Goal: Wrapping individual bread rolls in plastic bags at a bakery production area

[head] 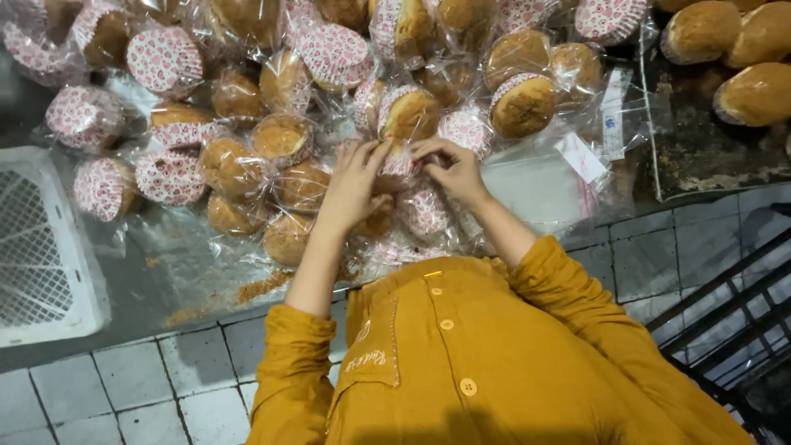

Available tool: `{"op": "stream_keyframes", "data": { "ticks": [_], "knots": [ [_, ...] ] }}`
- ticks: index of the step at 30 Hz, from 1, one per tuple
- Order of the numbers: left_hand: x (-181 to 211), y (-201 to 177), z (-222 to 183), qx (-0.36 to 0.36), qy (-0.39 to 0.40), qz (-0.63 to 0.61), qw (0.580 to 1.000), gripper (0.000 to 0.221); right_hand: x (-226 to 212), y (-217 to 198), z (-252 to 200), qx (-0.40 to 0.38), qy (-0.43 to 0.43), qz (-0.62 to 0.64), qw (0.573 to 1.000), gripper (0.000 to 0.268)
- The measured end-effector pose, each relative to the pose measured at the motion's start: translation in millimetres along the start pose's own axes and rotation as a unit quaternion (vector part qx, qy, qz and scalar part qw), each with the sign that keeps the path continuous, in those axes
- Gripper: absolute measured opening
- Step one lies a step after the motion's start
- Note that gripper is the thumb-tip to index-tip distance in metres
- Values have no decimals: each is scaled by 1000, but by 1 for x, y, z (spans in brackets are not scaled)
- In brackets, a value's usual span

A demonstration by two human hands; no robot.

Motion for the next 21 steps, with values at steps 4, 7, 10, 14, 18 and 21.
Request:
{"op": "stream_keyframes", "data": {
  "ticks": [4, 7, 10, 14, 18, 21],
  "knots": [
    [-10, -35, 13, -59, -48, -73, 994, 87, -25, -1, 15, -38, -16, 23, 999, 26],
    [-33, -110, 5, -31, -177, -217, 960, 68, -17, -10, 29, 22, 60, 26, 998, 40],
    [-72, -176, 1, 131, -294, -392, 862, 66, -11, 1, 67, 31, 178, -5, 984, 61],
    [-68, -210, -13, 287, -306, -651, 633, 112, -14, 42, 122, 252, 298, 55, 919, 86],
    [-14, -169, -38, 206, -358, -448, 793, 80, 52, 46, 143, 322, 327, -62, 886, 35],
    [9, -137, -46, 140, -294, -514, 794, 80, 71, 40, 149, 341, 216, -178, 897, 13]
  ]
}}
Point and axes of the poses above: each hand's wrist, its own z-axis towards the middle knuckle, its own y-axis out of the palm, x = y × z, the point moved 3 cm from there along z, towards the middle knuckle, and after that the axes turned 14 degrees about -y, right-handed, at the moved point
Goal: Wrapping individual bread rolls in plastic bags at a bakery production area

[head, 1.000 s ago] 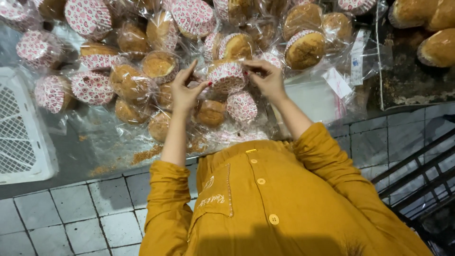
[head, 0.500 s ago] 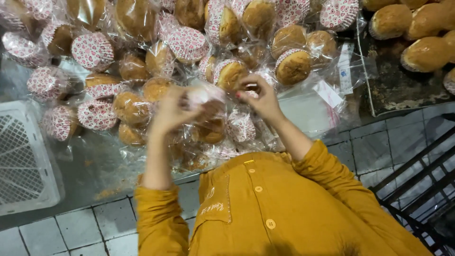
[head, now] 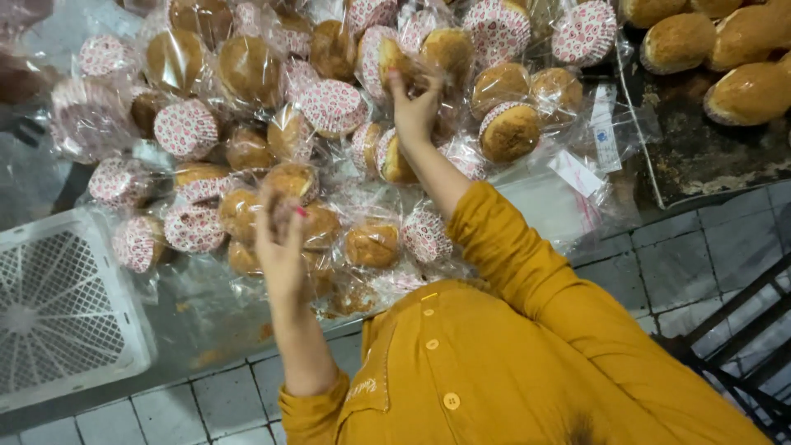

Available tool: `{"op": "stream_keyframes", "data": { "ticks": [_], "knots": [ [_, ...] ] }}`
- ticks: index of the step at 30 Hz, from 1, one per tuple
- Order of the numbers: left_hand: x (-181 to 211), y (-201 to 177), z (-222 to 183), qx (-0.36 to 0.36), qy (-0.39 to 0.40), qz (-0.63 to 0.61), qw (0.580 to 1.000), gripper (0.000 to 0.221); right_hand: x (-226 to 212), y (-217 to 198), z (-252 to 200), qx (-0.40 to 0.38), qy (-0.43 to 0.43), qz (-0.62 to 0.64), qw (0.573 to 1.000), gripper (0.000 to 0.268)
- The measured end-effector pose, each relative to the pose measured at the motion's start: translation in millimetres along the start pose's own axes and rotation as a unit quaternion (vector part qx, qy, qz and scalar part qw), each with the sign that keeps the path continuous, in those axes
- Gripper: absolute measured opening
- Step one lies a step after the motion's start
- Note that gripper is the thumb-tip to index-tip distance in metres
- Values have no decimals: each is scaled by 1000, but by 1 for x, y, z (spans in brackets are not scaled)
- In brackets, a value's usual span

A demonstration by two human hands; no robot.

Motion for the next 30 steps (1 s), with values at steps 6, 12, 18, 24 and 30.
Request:
{"op": "stream_keyframes", "data": {
  "ticks": [6, 12, 18, 24, 30],
  "knots": [
    [-62, 53, -22, -104, 21, 124, 987, 47, -13, 3, -13, -109, 25, -53, 992, 134],
    [-67, 96, -52, -172, 87, 149, 970, 30, -31, 17, 4, -231, -94, -208, 946, 109],
    [-46, 51, -49, -111, 156, 124, 974, 26, -46, -23, 0, -221, -198, -52, 953, 48],
    [21, 33, -30, -10, 192, 126, 973, 73, -73, -123, -46, -244, -257, 188, 916, 19],
    [-13, 79, -40, -376, 246, 30, 893, 127, -72, -219, -94, -284, -62, 414, 863, 21]
  ]
}}
Point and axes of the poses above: each hand's wrist, its own z-axis towards the middle knuckle, its own y-axis out of the palm, x = y × z, the point moved 3 cm from there along z, towards the middle knuckle, and after that the axes turned 14 degrees about -y, right-handed, at the moved point
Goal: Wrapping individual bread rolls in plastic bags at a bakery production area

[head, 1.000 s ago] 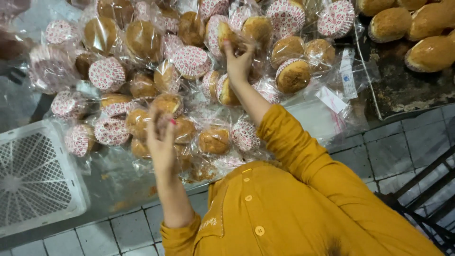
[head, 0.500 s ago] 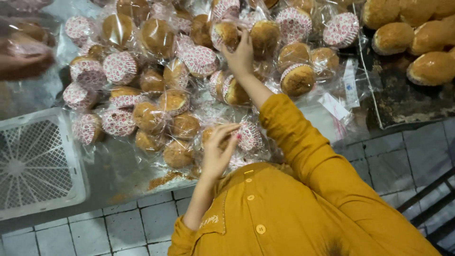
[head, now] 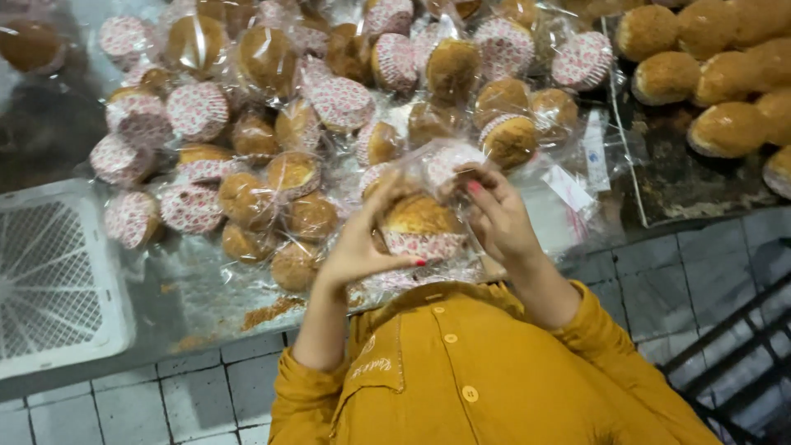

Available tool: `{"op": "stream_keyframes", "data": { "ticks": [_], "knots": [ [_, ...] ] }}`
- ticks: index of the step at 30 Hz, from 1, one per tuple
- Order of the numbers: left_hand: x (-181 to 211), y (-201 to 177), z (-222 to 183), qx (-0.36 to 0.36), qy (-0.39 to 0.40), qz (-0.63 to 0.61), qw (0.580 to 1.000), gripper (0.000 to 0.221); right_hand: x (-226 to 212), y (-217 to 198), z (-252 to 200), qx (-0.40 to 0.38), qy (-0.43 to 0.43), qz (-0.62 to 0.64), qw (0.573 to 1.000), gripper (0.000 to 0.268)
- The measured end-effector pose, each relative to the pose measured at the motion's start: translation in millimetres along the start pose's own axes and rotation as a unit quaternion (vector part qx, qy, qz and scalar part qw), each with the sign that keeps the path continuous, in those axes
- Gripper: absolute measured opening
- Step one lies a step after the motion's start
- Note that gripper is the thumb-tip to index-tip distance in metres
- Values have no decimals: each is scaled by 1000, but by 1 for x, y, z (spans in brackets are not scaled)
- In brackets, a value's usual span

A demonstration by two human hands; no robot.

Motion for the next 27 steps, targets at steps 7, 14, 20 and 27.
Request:
{"op": "stream_keyframes", "data": {
  "ticks": [7, 14, 20, 27],
  "knots": [
    [-1, 55, -22, 86, -215, -47, 972, 117, -77, 32, -32, -160, 94, -178, 966, 148],
    [73, 40, -2, 80, -21, 117, 990, 68, -66, 17, -53, -182, 47, -100, 977, 129],
    [77, 41, 32, 154, 188, 360, 901, 18, -89, 34, -60, -275, -47, -129, 952, 119],
    [85, 48, 34, 153, 278, 358, 878, 11, -107, 54, -46, -359, -43, -178, 915, 128]
  ]
}}
Point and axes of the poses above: each hand's wrist, its own z-axis towards the middle knuckle, its own y-axis out of the palm, x = y × z, the point moved 3 cm from there along z, towards the middle knuckle, and after that the axes turned 14 degrees about -y, right-handed, at the moved point
